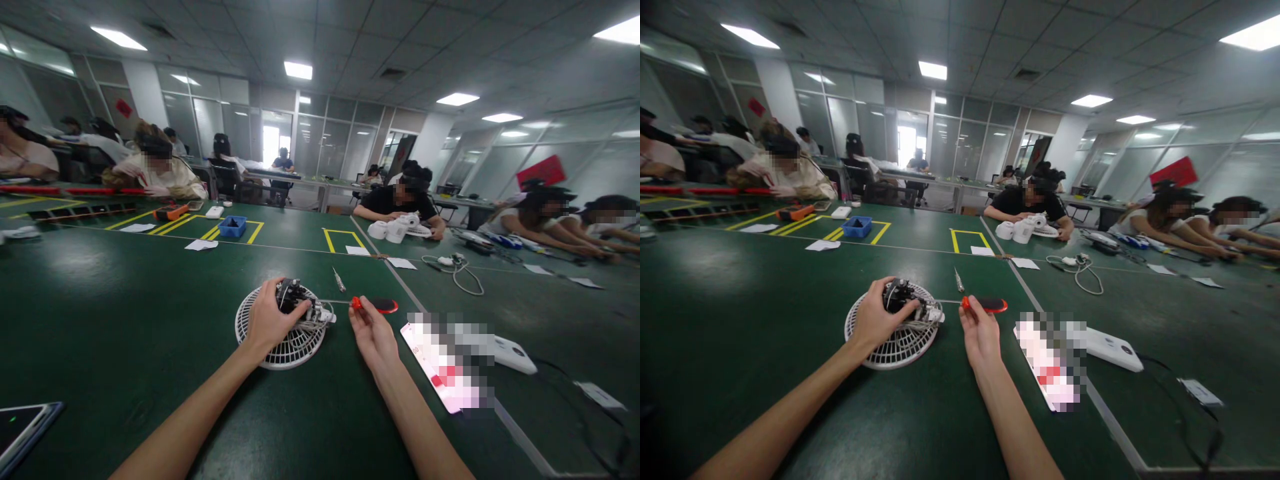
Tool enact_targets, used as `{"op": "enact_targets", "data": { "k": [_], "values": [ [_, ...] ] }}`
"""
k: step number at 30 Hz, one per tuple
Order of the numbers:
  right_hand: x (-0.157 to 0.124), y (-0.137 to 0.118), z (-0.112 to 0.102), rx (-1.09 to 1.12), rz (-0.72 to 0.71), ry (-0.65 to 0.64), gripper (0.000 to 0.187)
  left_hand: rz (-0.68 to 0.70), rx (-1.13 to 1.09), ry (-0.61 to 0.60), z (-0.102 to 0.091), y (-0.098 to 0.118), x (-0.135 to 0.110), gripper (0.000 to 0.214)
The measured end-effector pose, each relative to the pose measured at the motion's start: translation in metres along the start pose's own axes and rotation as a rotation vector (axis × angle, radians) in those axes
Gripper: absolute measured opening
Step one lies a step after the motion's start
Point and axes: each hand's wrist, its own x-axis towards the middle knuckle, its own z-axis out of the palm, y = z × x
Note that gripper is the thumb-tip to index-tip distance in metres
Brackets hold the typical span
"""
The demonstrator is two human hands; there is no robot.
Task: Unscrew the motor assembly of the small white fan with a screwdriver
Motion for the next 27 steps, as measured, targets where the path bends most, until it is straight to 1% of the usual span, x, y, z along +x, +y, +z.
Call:
{"op": "enact_targets", "data": {
  "k": [4, 8, 10, 15, 19, 27],
  "values": [
    [-0.0006, -0.002, 0.0007, 0.003, -0.015, -0.018, 0.02, 0.0, 0.007, -0.003, 0.0, 0.0001, 0.0002, 0.062],
    [-0.003, -0.0012, 0.0023, 0.01, 0.012, -0.04, 0.022, 0.002, 0.012, 0.004, 0.0001, 0.0002, 0.0003, 0.063],
    [-0.0037, -0.0004, 0.0023, 0.002, 0.016, -0.042, 0.022, 0.007, 0.012, 0.005, 0.0002, 0.0001, 0.0003, 0.062],
    [-0.0025, 0.0007, -0.0006, -0.063, 0.016, 0.01, 0.021, 0.013, 0.015, 0.004, 0.0005, -0.001, 0.0001, 0.065],
    [-0.0024, 0.0003, -0.0015, -0.081, 0.026, -0.005, 0.016, 0.009, 0.023, 0.005, 0.0009, -0.0014, 0.0001, 0.067],
    [-0.001, -0.0033, 0.0001, -0.02, -0.021, -0.044, 0.025, 0.01, 0.021, 0.008, -0.0001, -0.0001, 0.0003, 0.065]
  ]
}}
